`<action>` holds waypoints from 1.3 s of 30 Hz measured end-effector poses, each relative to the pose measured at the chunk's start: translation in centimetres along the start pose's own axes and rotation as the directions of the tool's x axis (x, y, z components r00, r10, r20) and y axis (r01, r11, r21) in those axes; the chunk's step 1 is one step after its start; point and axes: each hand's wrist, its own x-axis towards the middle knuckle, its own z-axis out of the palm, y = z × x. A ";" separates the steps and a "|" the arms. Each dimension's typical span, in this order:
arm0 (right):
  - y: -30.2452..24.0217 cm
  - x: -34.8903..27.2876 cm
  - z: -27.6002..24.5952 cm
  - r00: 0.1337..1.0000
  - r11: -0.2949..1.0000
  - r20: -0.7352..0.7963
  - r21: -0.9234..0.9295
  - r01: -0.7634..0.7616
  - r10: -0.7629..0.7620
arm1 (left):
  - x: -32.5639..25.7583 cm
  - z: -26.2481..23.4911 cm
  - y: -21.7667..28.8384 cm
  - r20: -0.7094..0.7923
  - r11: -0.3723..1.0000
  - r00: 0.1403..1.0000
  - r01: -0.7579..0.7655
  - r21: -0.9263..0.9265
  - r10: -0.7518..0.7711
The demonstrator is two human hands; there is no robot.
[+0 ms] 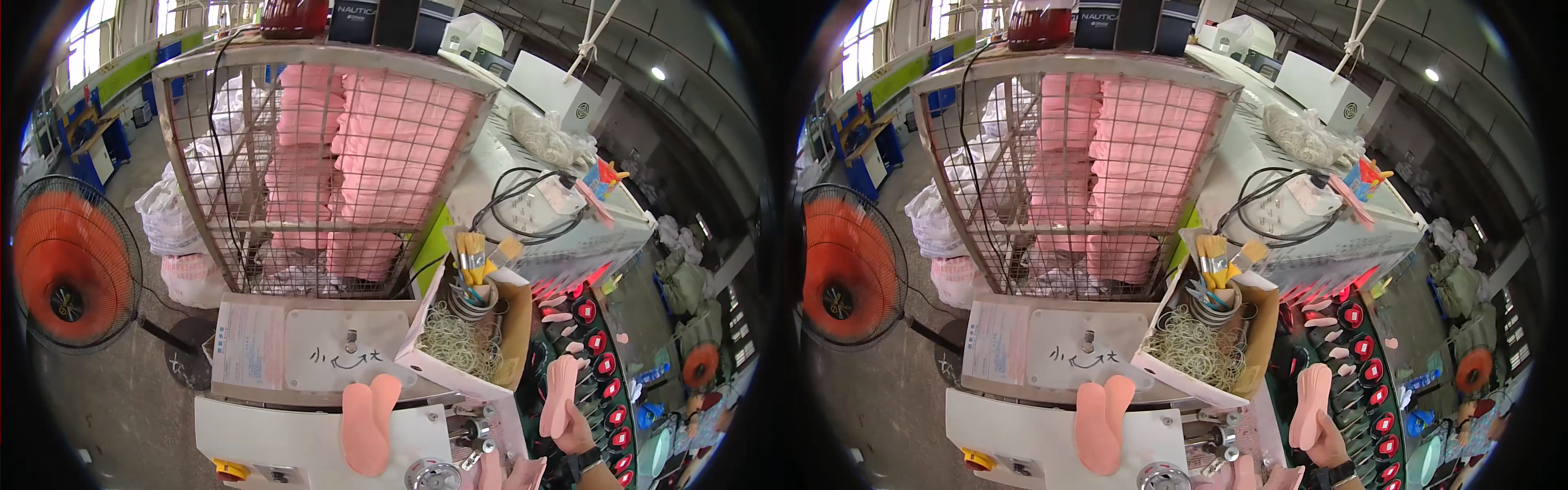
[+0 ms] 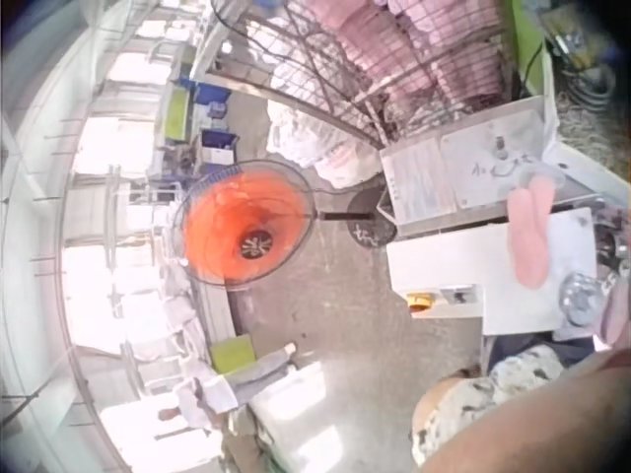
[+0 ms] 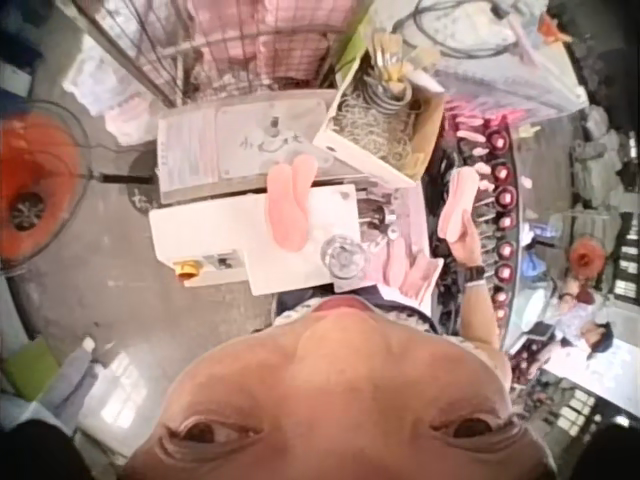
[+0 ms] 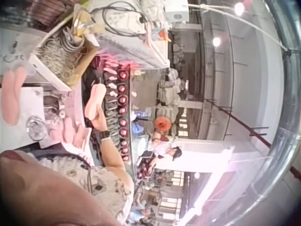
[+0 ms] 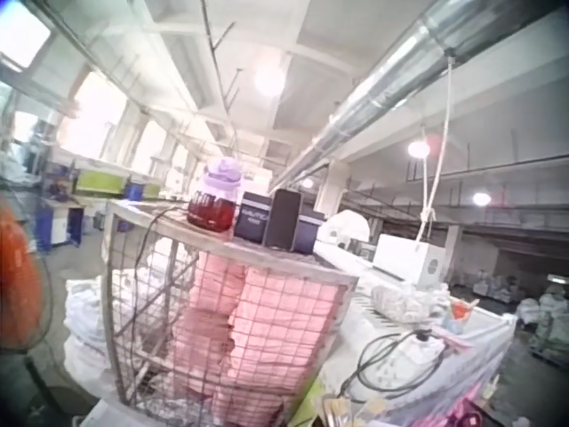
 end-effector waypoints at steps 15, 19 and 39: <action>10.5 -6.5 -11.0 0.990 0.985 0.132 0.171 0.029 -0.052 | -6.4 3.3 6.0 -0.300 0.939 0.905 -0.336 -0.067 0.302; 10.1 -4.9 -10.9 0.953 0.967 0.275 0.247 0.056 -0.126 | -9.7 5.1 9.0 -0.337 0.894 0.855 -0.441 -0.076 0.393; 18.8 -13.9 -3.8 0.669 0.859 0.741 -0.309 0.409 -0.052 | -20.4 12.0 10.8 0.025 0.782 0.784 -0.616 -0.094 0.620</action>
